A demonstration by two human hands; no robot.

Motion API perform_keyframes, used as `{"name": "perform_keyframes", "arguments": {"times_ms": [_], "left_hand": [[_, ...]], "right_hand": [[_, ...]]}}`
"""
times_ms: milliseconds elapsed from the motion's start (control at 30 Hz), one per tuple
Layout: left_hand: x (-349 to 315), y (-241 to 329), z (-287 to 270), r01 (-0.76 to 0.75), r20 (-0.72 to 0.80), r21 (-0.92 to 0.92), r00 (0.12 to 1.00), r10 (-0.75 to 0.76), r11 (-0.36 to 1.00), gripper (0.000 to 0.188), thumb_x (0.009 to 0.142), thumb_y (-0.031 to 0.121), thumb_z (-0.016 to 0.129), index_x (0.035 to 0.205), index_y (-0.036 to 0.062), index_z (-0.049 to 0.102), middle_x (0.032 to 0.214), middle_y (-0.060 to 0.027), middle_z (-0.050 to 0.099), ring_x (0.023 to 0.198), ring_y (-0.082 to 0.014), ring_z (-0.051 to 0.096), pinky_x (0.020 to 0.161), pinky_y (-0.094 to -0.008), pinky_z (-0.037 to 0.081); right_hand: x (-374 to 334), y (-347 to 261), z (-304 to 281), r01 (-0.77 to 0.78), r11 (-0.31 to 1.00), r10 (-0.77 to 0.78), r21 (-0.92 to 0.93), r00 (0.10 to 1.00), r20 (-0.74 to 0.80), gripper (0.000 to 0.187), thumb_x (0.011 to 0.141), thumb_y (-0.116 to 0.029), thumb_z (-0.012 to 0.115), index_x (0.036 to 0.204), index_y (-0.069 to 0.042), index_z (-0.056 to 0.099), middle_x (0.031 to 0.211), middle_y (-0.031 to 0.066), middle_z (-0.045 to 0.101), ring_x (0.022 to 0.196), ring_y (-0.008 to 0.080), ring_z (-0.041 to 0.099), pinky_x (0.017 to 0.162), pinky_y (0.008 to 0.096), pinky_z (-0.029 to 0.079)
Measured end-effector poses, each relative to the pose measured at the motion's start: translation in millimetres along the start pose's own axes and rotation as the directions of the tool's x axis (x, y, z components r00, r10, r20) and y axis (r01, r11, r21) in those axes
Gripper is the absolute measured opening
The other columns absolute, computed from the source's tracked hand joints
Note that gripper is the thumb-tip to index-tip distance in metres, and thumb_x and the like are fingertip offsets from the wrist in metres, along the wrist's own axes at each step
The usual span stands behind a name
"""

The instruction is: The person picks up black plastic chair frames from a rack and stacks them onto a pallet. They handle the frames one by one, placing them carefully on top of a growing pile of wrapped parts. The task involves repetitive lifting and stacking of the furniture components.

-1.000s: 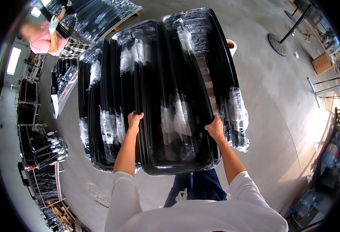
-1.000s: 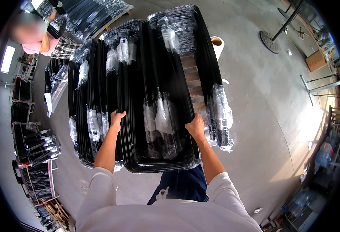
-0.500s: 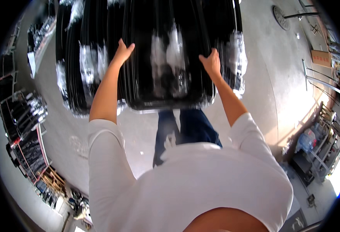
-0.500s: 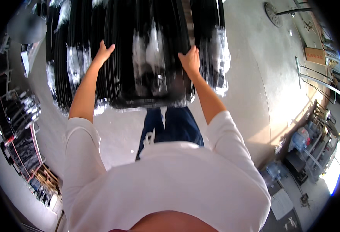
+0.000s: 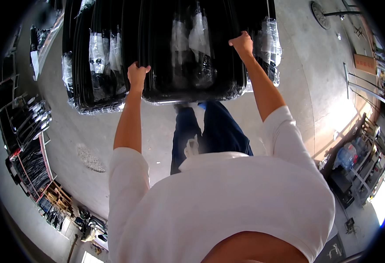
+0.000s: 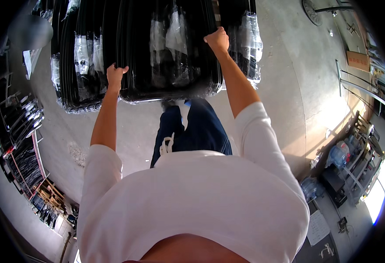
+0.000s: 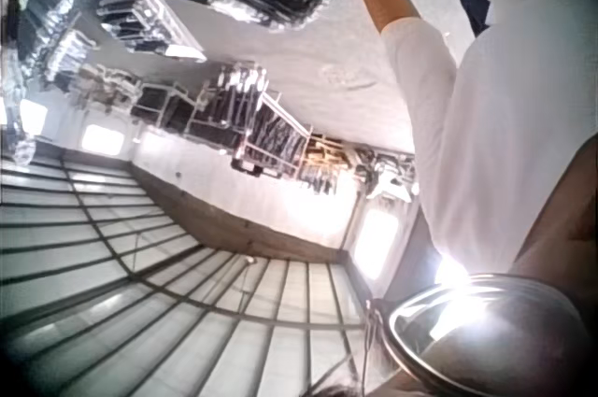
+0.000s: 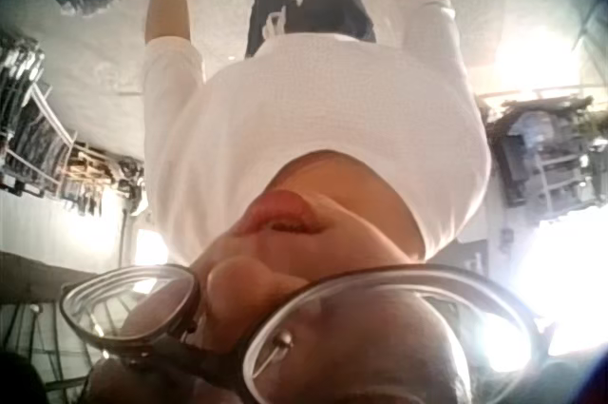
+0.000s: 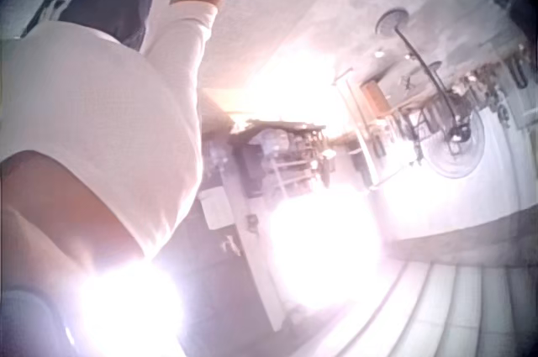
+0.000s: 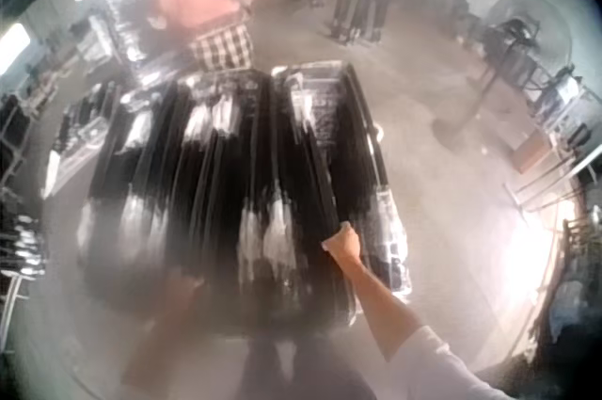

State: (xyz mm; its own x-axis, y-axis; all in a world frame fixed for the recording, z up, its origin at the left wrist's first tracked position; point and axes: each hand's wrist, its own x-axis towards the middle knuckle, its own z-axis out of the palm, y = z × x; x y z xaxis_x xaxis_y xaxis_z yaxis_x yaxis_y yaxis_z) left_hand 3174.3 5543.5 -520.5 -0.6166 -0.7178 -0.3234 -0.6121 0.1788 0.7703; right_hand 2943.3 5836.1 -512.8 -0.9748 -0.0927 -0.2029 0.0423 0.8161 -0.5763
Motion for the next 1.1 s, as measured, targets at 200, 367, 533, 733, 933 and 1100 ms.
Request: {"name": "perform_keyframes", "arguments": {"times_ms": [200, 367, 533, 733, 933, 1100], "left_hand": [[-10, 16, 3, -0.082, -0.043, 0.088, 0.995, 0.086, 0.993, 0.027, 0.067, 0.011, 0.064, 0.087, -0.0054, 0.057, 0.076, -0.0141, 0.06, 0.069, -0.0222, 0.053, 0.066, -0.0285, 0.041], [11, -5, 15, -0.23, -0.044, 0.34, 0.965, 0.26, 0.912, 0.041, 0.072, 0.024, 0.06, 0.103, -0.0015, 0.05, 0.094, -0.0248, 0.056, 0.09, -0.0385, 0.053, 0.078, -0.0401, 0.042], [-32, -7, -5, -0.042, 0.166, -0.068, 0.985, 0.052, 0.997, 0.044, 0.073, 0.023, 0.061, 0.108, -0.0005, 0.046, 0.084, -0.0147, 0.058, 0.076, -0.0223, 0.057, 0.069, -0.032, 0.044], [-141, -41, -6, 0.541, 0.309, -0.586, 0.838, -0.451, 0.604, 0.066, 0.075, 0.047, 0.054, 0.125, 0.013, 0.028, 0.123, -0.0046, 0.036, 0.106, -0.0199, 0.039, 0.082, -0.0456, 0.032], [-135, -28, 31, 0.214, 0.217, -0.976, 0.938, -0.271, -0.042, 0.053, 0.084, 0.051, 0.035, 0.119, 0.0109, 0.039, 0.117, -0.0061, 0.043, 0.101, -0.0215, 0.04, 0.091, -0.0421, 0.029], [-140, -54, 45, 0.301, 0.372, -0.912, 0.893, -0.255, -0.278, 0.064, 0.085, 0.052, 0.017, 0.112, 0.0015, 0.045, 0.113, -0.0128, 0.048, 0.105, -0.0266, 0.043, 0.095, -0.0454, 0.024]], "right_hand": [[-7, 19, -2, -0.029, 0.997, 0.03, 0.067, 0.999, -0.015, 0.067, 0.05, -0.018, 0.07, 0.108, 0.008, 0.048, 0.093, 0.0226, 0.058, 0.095, 0.0314, 0.054, 0.081, 0.0324, 0.043], [-12, 13, 2, -0.005, 0.997, 0.006, 0.079, 1.0, -0.014, 0.072, 0.06, -0.033, 0.069, 0.114, 0.004, 0.041, 0.108, 0.0228, 0.05, 0.103, 0.0326, 0.049, 0.085, 0.036, 0.04], [-60, 69, 24, 0.042, 0.984, -0.034, 0.174, 0.998, -0.047, 0.07, 0.068, -0.036, 0.064, 0.118, 0.001, 0.032, 0.114, 0.0262, 0.041, 0.108, 0.0386, 0.04, 0.09, 0.039, 0.035], [-174, 62, -11, -0.299, 0.849, 0.255, 0.435, 0.954, 0.157, 0.059, 0.071, -0.038, 0.062, 0.111, 0.001, 0.042, 0.098, 0.0224, 0.054, 0.094, 0.0306, 0.052, 0.079, 0.0351, 0.04], [-178, 72, 14, -0.253, 0.775, 0.282, 0.578, 0.958, 0.042, 0.057, 0.076, -0.042, 0.057, 0.11, 0.001, 0.041, 0.096, 0.0167, 0.055, 0.091, 0.0251, 0.052, 0.078, 0.0325, 0.04], [-158, 128, 46, -0.196, 0.832, 0.233, 0.519, 0.972, -0.006, 0.065, 0.073, -0.051, 0.057, 0.105, 0.003, 0.044, 0.083, 0.0088, 0.053, 0.078, 0.0168, 0.048, 0.071, 0.0303, 0.04]]}}
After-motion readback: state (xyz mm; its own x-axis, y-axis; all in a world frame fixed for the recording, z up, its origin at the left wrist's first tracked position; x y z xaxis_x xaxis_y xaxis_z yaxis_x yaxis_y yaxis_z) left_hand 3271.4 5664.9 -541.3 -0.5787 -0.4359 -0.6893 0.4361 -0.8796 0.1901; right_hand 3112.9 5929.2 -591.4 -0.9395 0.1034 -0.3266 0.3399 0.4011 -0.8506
